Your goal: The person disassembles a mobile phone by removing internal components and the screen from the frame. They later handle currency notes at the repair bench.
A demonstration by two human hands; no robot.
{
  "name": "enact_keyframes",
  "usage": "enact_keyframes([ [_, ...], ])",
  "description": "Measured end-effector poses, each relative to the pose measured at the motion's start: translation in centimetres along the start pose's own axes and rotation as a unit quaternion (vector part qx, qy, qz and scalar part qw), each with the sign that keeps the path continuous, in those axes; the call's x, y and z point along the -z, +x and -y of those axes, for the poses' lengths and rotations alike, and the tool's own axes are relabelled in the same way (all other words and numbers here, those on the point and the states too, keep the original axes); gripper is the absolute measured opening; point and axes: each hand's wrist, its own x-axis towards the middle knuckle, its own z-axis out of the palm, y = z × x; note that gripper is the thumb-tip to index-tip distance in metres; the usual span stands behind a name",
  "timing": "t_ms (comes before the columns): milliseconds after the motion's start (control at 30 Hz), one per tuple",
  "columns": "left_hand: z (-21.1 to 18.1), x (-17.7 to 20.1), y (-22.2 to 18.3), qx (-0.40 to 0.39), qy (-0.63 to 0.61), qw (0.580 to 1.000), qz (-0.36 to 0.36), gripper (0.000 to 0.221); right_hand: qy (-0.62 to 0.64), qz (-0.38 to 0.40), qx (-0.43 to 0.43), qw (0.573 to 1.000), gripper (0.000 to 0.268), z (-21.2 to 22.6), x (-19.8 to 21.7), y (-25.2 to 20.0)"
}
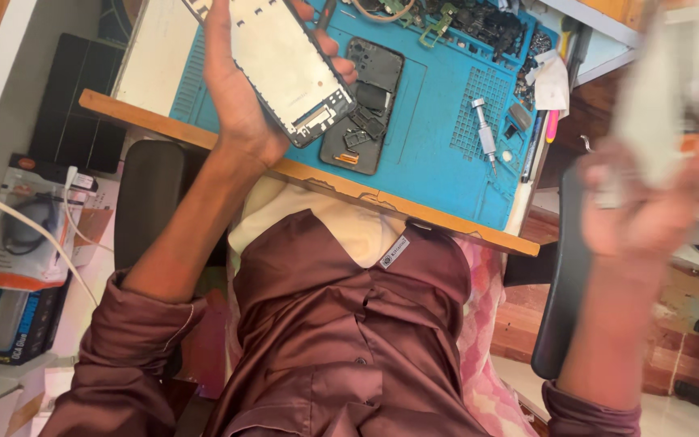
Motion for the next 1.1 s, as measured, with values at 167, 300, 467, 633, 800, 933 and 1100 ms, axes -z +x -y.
enact_keyframes([
  [167, 0.5, 0.3, 0.5, 0.031, 0.018, 0.999, -0.024, 0.074, -0.154, -0.183, 0.012, 0.971, 0.036, 3.8, 12.0, 0.5],
  [300, 1.5, 0.8, 0.7, 0.053, 0.021, 0.998, -0.036, 0.073, -0.282, -0.293, -0.036, 0.913, 0.034, 4.4, 20.9, -1.8],
  [467, 2.9, 0.6, 0.5, 0.074, 0.055, 0.993, -0.068, 0.069, -0.320, -0.282, -0.088, 0.900, 0.032, 1.5, 23.5, -3.1],
  [633, 3.3, 0.7, 0.6, 0.053, 0.084, 0.993, -0.066, 0.069, -0.239, -0.157, -0.085, 0.954, 0.036, 2.1, 18.2, -0.9],
  [800, 3.3, 0.5, 0.5, 0.064, 0.062, 0.995, -0.052, 0.065, -0.244, -0.015, -0.048, 0.968, 0.045, 5.7, 10.3, -0.4],
  [933, 3.1, 0.2, 0.2, 0.061, 0.072, 0.992, -0.089, 0.063, -0.261, 0.048, -0.066, 0.962, 0.054, 6.8, 4.2, -0.4],
  [1100, 3.1, 0.5, 0.5, 0.059, 0.091, 0.992, -0.067, 0.063, -0.238, 0.076, -0.072, 0.966, 0.050, 6.1, 1.5, -1.0],
])
